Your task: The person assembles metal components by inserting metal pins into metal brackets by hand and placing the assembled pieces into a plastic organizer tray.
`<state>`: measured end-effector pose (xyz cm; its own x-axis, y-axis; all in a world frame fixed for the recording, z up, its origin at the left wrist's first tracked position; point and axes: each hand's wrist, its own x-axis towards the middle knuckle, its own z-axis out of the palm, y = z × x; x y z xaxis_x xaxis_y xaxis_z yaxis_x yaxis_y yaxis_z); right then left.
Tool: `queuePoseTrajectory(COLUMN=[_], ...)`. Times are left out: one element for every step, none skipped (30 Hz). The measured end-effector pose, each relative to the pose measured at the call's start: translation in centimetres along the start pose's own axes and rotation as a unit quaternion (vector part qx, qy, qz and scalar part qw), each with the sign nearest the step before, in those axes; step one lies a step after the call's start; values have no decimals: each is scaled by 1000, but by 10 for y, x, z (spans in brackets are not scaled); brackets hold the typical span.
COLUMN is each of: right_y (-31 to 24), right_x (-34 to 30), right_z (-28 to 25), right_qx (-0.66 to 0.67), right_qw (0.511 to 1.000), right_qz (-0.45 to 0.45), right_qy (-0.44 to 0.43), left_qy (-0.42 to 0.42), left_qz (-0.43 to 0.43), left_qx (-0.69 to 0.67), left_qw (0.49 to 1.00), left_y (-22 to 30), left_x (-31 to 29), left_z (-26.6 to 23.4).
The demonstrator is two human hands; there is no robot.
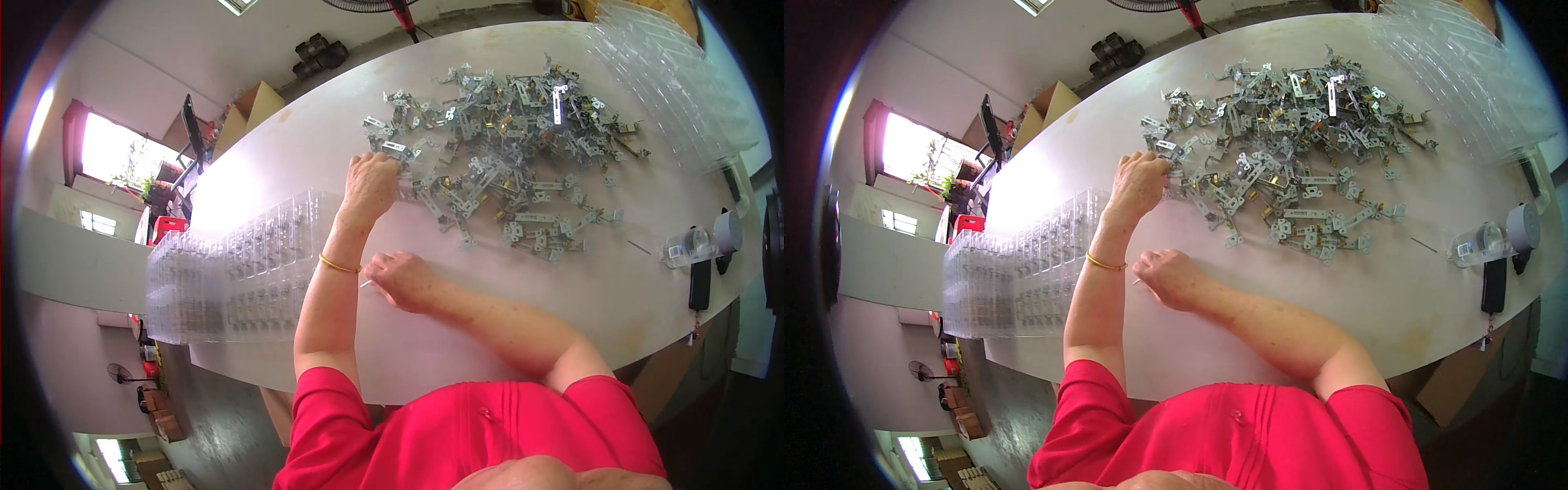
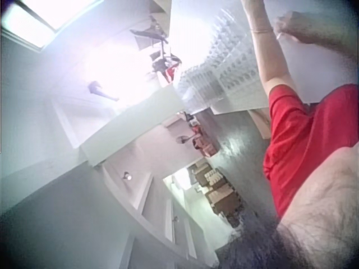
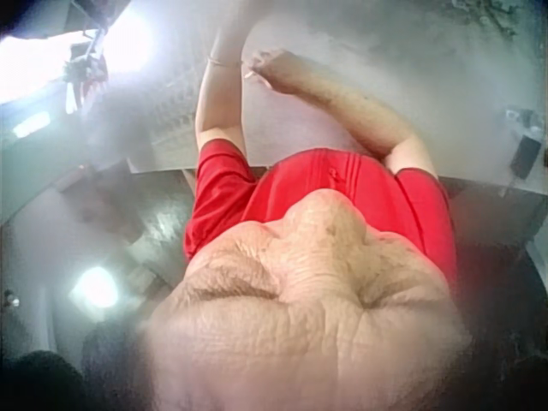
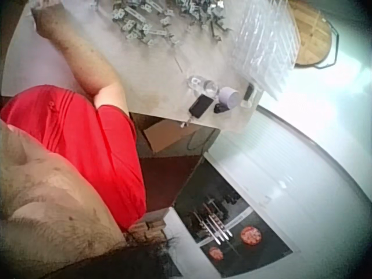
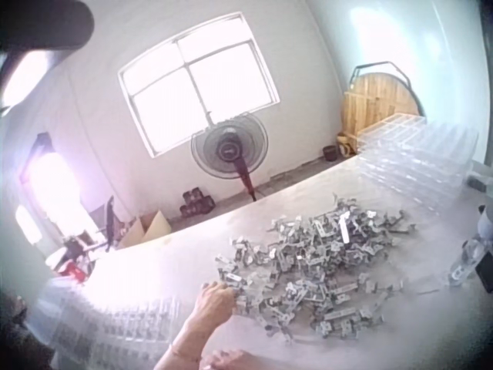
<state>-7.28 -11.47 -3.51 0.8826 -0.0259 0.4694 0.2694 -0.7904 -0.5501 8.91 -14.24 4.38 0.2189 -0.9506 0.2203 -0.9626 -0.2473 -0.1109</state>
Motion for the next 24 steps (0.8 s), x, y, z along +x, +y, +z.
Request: queuePoseTrajectory(right_y=[0,0,0,0,-1,-1,-1,0,0,-1,-2,-2,-3,-3,-3,-2,-1,-1,0,0,0,1,1,-2], right_x=[0,-1,0,0,0,-1,-1,-1,-1,-1,0,0,1,1,0,0,0,-1,-1,-1,-1,-1,-1,-1], right_z=[0,0,-1,-2,-2,-1,0,0,-1,-1,-2,-3,-4,-3,-2,-2,-2,-3,-4,-4,-4,-4,-3,-7], right_qx=[-1,-1,-2,-2,-3,-2,-2,-2,3,8,9,13,17,17,16,16,16,43,70,72,77,82,83,91], right_qw=[1000,1000,1000,1000,1000,1000,999,999,1000,1000,1000,1000,1000,1000,1000,1000,1000,999,997,997,996,995,995,993], right_qz=[-1,-2,-2,-2,-3,-6,-9,-10,-7,-5,-7,3,12,9,9,8,5,18,31,27,38,49,46,73], right_qy=[4,5,2,-1,1,16,30,31,30,28,28,11,-7,-6,1,8,9,12,15,15,15,15,12,30], left_qy=[0,-22,-44,-43,-36,-29,-27,-3,20,21,41,60,62,101,140,141,160,175,177,160,138,142,152,161], left_qz=[0,1,2,2,7,13,13,14,14,13,-1,-15,-16,-20,-23,-24,-79,-133,-134,-185,-231,-234,-253,-269], left_qx=[1,8,15,17,9,1,2,-8,-17,-16,-27,-39,-37,-54,-73,-70,-204,-333,-330,-483,-623,-621,-703,-773], left_qw=[1000,1000,999,999,999,1000,1000,1000,1000,1000,999,997,997,993,987,987,963,917,918,841,735,735,647,551], left_y=[-1,-1,-2,-3,-2,0,1,1,3,4,5,5,5,5,9,14,21,26,26,27,26,26,25,24], left_x=[0,1,2,2,1,1,1,1,1,1,0,0,-1,-5,-7,-10,-15,-22,-30,-38,-47,-57,-67,-78], left_z=[0,0,0,1,1,1,0,-1,-4,-7,-10,-14,-17,-20,-25,-31,-36,-42,-45,-48,-49,-49,-47,-47])
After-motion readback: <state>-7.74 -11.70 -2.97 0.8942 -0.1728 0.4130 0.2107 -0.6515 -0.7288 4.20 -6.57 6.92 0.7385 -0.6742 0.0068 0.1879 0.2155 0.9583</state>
